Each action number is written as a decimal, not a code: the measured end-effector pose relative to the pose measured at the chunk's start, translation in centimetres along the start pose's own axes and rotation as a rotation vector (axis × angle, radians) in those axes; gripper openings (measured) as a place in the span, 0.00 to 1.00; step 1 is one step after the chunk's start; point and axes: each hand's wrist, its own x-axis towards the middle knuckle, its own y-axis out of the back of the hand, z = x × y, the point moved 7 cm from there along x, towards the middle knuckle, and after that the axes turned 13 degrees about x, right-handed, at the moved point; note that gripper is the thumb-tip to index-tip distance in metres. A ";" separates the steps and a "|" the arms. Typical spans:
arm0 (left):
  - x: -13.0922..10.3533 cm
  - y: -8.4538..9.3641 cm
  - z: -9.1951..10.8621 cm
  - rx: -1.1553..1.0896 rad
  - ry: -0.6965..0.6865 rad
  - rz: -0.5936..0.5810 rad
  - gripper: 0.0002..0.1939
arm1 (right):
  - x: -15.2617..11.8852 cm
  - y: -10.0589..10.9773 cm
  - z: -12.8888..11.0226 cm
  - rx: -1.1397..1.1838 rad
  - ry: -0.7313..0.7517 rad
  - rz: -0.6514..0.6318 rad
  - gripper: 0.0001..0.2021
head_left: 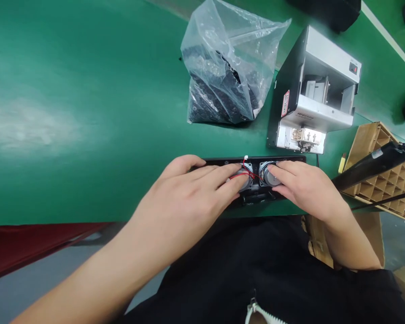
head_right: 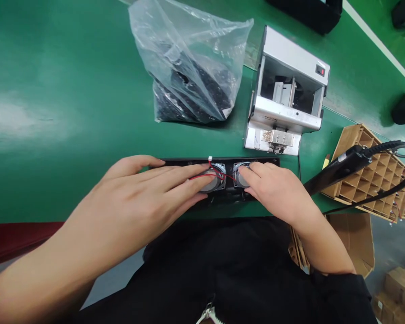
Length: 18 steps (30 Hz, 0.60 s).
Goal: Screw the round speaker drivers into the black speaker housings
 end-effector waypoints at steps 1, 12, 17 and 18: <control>-0.1 0.1 0.0 0.012 -0.002 0.006 0.17 | 0.0 0.0 0.1 0.006 0.002 -0.002 0.19; 0.1 0.0 -0.6 -0.023 0.035 -0.046 0.17 | 0.1 0.0 0.3 0.053 0.022 -0.015 0.21; 0.4 -0.1 -0.8 -0.050 0.015 -0.101 0.20 | 0.2 -0.1 0.4 0.057 0.014 -0.024 0.22; 0.5 -0.2 -0.8 -0.049 0.004 -0.115 0.21 | 0.2 -0.2 0.5 0.060 0.015 -0.019 0.22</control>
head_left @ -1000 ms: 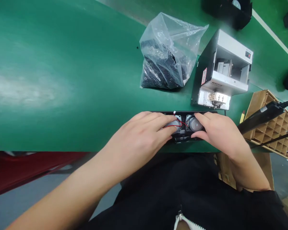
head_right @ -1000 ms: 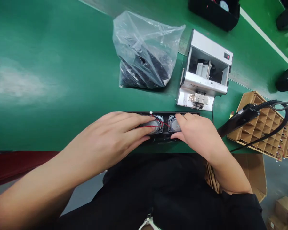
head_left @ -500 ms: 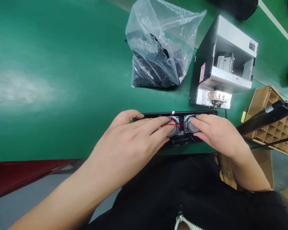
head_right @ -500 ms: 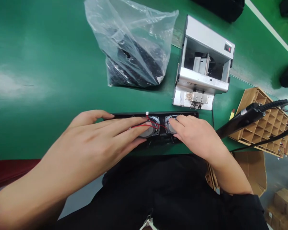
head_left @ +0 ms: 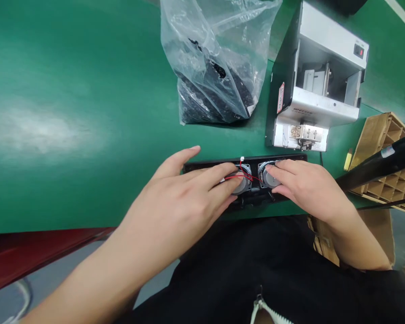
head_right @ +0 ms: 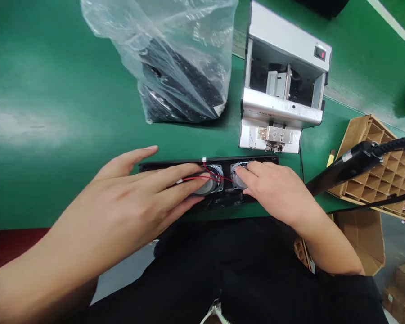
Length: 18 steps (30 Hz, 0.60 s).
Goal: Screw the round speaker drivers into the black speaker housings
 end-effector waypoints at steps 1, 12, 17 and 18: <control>0.1 -0.2 0.0 0.002 -0.011 -0.015 0.21 | 0.0 0.0 0.1 0.006 0.004 0.007 0.23; 0.3 -0.5 -0.2 -0.047 -0.037 -0.048 0.20 | -0.5 -0.2 0.1 0.087 -0.007 0.090 0.22; 0.2 -0.5 0.1 -0.022 -0.042 -0.064 0.22 | -0.5 -0.2 0.1 0.125 -0.010 0.103 0.22; 0.2 -0.5 0.1 -0.008 -0.040 -0.070 0.23 | -0.4 -0.2 0.2 0.136 -0.001 0.103 0.22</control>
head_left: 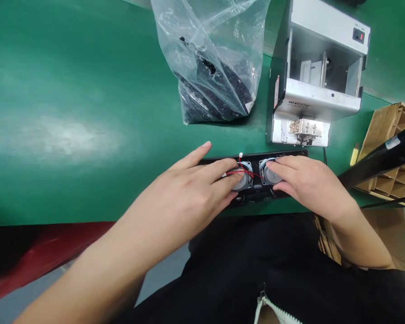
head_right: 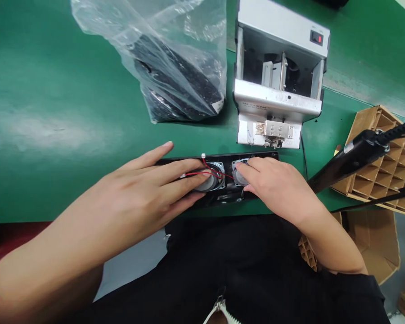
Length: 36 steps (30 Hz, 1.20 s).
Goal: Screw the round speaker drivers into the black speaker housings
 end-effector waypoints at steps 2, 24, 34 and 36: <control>0.0 0.0 0.0 -0.007 0.005 -0.011 0.23 | 0.1 0.0 0.1 0.020 0.017 -0.001 0.22; -1.0 -0.8 0.1 0.064 -0.017 0.173 0.18 | -0.5 -0.4 0.5 -0.066 0.211 0.096 0.21; -0.9 -1.4 -0.5 -0.030 0.014 0.159 0.19 | 0.1 0.0 -0.1 -0.105 0.114 -0.013 0.20; -0.8 -1.4 -0.7 -0.052 0.010 0.171 0.18 | 0.3 0.2 -0.3 -0.126 0.098 -0.025 0.19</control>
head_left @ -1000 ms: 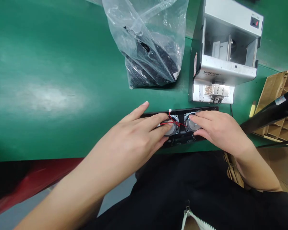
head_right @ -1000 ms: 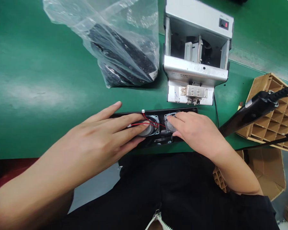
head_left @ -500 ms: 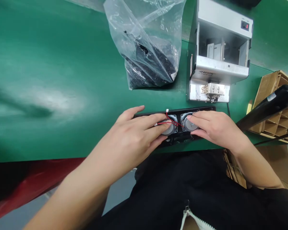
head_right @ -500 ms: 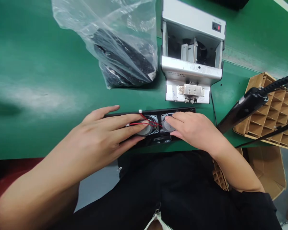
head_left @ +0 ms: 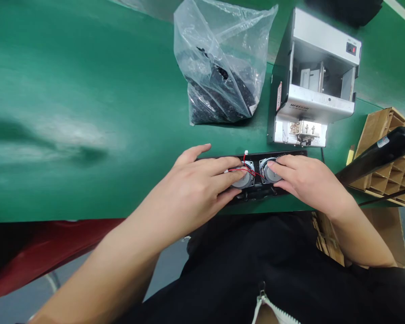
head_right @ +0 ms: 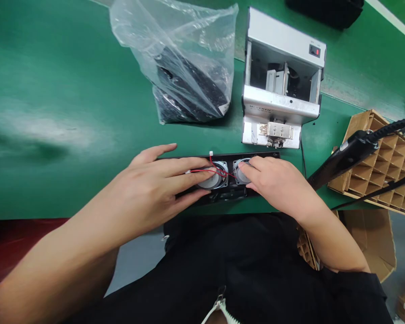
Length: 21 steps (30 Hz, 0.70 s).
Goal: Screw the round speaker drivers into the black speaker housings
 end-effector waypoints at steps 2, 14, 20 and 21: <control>0.1 0.1 -0.2 -0.017 -0.004 0.018 0.17 | 0.1 0.2 -0.1 -0.022 -0.022 -0.006 0.17; 0.5 0.0 -0.7 -0.032 -0.045 0.010 0.17 | -0.2 -0.9 0.5 0.038 -0.020 -0.013 0.20; 0.6 0.1 -0.5 -0.015 -0.040 -0.012 0.20 | -0.2 -0.8 0.3 0.038 -0.021 -0.031 0.21; 0.6 0.1 -0.5 -0.020 -0.037 -0.012 0.20 | -0.1 -0.8 0.2 0.034 -0.021 -0.030 0.21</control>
